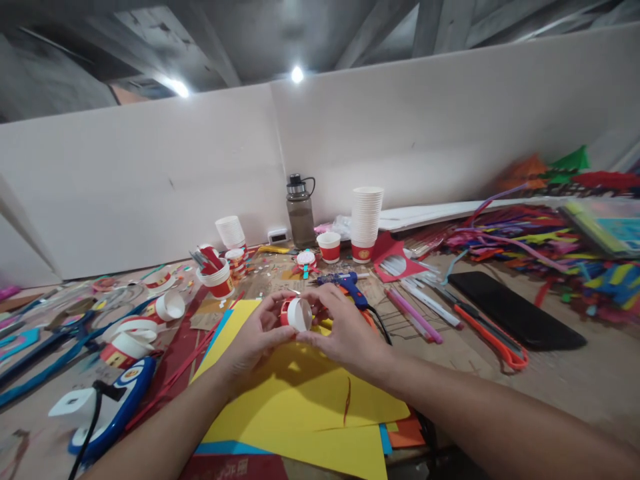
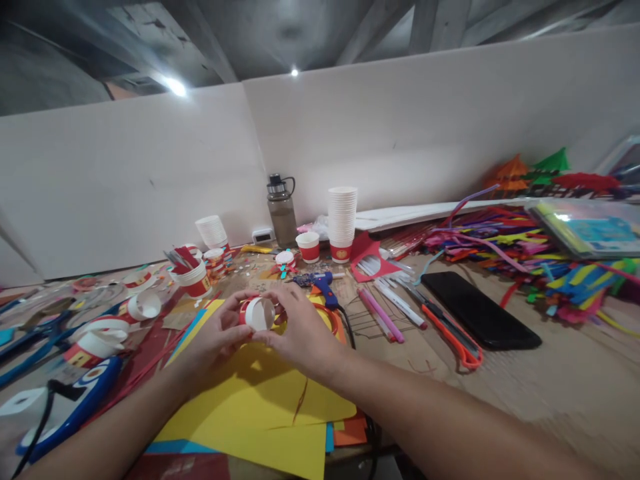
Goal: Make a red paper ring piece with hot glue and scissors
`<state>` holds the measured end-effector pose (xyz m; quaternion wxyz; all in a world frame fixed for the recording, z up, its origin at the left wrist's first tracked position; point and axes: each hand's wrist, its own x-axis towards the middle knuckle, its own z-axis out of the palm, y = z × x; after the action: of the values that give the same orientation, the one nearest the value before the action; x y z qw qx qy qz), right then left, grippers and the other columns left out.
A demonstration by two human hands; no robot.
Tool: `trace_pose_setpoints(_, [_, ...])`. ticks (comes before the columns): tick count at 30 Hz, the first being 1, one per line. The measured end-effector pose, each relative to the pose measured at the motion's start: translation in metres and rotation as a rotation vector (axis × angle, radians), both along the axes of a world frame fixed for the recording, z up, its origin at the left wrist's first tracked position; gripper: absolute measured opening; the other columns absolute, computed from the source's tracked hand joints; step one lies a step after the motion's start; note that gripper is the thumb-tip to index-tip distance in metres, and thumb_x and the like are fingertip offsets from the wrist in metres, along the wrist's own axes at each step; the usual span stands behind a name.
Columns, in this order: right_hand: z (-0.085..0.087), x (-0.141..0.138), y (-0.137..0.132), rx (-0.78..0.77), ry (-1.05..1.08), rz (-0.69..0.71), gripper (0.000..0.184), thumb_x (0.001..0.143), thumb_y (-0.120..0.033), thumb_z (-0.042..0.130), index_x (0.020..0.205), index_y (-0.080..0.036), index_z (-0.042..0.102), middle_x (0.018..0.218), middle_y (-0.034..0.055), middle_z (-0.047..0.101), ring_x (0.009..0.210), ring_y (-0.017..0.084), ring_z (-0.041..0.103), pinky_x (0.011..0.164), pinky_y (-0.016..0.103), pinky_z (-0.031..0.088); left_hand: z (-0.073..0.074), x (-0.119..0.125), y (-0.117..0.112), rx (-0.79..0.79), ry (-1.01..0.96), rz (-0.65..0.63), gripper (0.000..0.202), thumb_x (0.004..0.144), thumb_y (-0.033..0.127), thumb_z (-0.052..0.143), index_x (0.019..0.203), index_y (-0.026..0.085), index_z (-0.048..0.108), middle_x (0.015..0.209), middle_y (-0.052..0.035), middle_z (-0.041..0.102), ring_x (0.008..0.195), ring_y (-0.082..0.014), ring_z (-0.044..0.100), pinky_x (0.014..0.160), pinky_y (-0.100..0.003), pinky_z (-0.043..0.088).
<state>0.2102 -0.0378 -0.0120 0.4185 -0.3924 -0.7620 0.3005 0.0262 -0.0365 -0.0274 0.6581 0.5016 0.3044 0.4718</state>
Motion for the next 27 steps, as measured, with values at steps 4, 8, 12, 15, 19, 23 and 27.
trace_pose_setpoints(4, [0.0008,0.0004,-0.0003,-0.044,0.013,0.007,0.039,0.073,-0.024,0.075,0.108,-0.023,0.057,0.108,0.006,0.052,0.088,0.017,0.056,0.076,0.034,0.053,-0.0019,0.0013,0.0006,-0.046,-0.032,-0.018,0.054,0.071,0.019,0.075,0.12,0.023,0.052,0.121,-0.0096,0.062,0.105,-0.0218,0.062,0.08,-0.027,0.051])
trace_pose_setpoints(8, [0.0016,0.0008,0.0,-0.11,0.028,0.006,0.041,0.073,-0.025,0.075,0.11,-0.023,0.057,0.109,0.0061,0.053,0.092,0.017,0.056,0.079,0.033,0.052,-0.0064,0.0022,0.0,-0.068,-0.048,-0.006,0.053,0.072,0.021,0.075,0.12,0.023,0.052,0.121,-0.0105,0.061,0.107,-0.0241,0.061,0.081,-0.03,0.051])
trace_pose_setpoints(12, [-0.0009,0.0017,0.0005,-0.134,0.003,-0.004,0.04,0.072,-0.026,0.075,0.109,-0.024,0.057,0.108,0.0052,0.054,0.091,0.017,0.057,0.079,0.034,0.052,-0.0088,0.0027,-0.0017,-0.098,-0.075,0.0,0.053,0.071,0.022,0.076,0.119,0.023,0.054,0.121,-0.0104,0.062,0.108,-0.0247,0.06,0.086,-0.032,0.05])
trace_pose_setpoints(15, [-0.0034,0.0026,0.0006,-0.121,-0.019,0.001,0.038,0.072,-0.024,0.075,0.105,-0.024,0.058,0.105,0.0043,0.055,0.089,0.018,0.056,0.076,0.033,0.051,-0.0083,0.0039,-0.0029,-0.139,-0.086,0.0,0.056,0.066,0.024,0.079,0.117,0.022,0.055,0.12,-0.0114,0.063,0.109,-0.0265,0.06,0.09,-0.034,0.048])
trace_pose_setpoints(19, [-0.0048,0.0029,0.0009,-0.128,-0.024,0.004,0.037,0.071,-0.019,0.074,0.103,-0.026,0.058,0.101,0.0037,0.056,0.088,0.019,0.056,0.074,0.033,0.051,-0.0077,0.0065,-0.0036,-0.168,-0.095,0.051,0.057,0.061,0.027,0.083,0.112,0.022,0.058,0.116,-0.0109,0.065,0.106,-0.0274,0.062,0.089,-0.035,0.048])
trace_pose_setpoints(23, [-0.0046,0.002,0.0016,-0.136,-0.012,0.011,0.039,0.07,-0.018,0.075,0.104,-0.025,0.058,0.1,0.0038,0.056,0.088,0.019,0.056,0.075,0.033,0.051,-0.0079,0.007,-0.0035,-0.167,-0.118,0.04,0.056,0.061,0.027,0.083,0.111,0.023,0.059,0.115,-0.0106,0.066,0.105,-0.0274,0.063,0.089,-0.035,0.048])
trace_pose_setpoints(27, [-0.005,0.0014,0.0019,-0.138,0.023,0.029,0.039,0.07,-0.02,0.075,0.104,-0.024,0.058,0.103,0.0041,0.055,0.087,0.017,0.057,0.076,0.033,0.051,-0.0079,0.0047,-0.0031,-0.134,-0.09,0.026,0.054,0.063,0.027,0.082,0.113,0.023,0.059,0.116,-0.0108,0.065,0.105,-0.0266,0.062,0.09,-0.036,0.048])
